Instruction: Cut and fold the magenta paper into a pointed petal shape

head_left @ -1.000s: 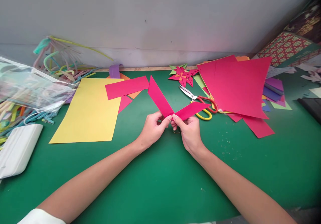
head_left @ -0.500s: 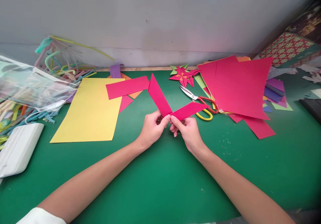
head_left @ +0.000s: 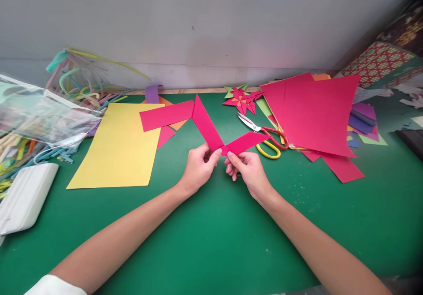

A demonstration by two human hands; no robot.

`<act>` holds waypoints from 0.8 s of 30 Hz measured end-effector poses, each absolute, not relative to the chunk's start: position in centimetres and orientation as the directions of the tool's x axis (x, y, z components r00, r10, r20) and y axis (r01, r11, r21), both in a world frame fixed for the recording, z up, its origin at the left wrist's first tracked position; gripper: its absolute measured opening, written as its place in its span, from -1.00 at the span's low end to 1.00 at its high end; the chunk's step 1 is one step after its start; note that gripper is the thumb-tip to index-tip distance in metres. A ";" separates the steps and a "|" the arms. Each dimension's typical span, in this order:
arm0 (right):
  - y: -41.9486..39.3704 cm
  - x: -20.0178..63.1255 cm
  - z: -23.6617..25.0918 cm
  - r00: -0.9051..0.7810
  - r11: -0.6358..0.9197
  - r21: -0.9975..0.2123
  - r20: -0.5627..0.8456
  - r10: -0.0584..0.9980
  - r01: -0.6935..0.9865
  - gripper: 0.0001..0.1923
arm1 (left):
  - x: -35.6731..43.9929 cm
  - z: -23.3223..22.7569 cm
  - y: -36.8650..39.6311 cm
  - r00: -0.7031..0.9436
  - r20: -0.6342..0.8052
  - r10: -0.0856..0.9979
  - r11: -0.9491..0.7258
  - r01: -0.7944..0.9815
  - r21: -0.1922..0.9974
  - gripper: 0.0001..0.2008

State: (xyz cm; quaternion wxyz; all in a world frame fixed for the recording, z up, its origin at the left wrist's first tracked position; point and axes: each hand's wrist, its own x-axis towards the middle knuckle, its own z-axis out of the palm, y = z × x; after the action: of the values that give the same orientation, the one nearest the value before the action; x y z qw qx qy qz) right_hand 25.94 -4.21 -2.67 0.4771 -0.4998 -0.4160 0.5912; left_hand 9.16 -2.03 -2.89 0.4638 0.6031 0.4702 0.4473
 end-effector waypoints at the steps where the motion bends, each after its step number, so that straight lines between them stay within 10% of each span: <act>1: -4.2 26.0 -2.7 -0.044 -0.197 -0.970 -0.192 0.980 -0.143 -0.51 | 9.2 -2.9 -2.0 0.160 0.100 0.982 -0.125 0.153 0.980 -0.69; 24: -4.3 25.5 -2.8 0.008 -0.153 -0.975 -0.156 0.988 -0.164 -0.57 | 9.5 -3.1 -2.4 0.205 0.093 0.974 -0.123 0.139 0.983 -0.70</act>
State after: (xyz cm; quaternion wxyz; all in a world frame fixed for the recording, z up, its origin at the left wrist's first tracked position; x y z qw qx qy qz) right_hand 25.47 -4.32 -2.82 0.5040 -0.5000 -0.4119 0.5712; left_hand 9.45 -2.41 -3.10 0.4798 0.6100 0.4565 0.4352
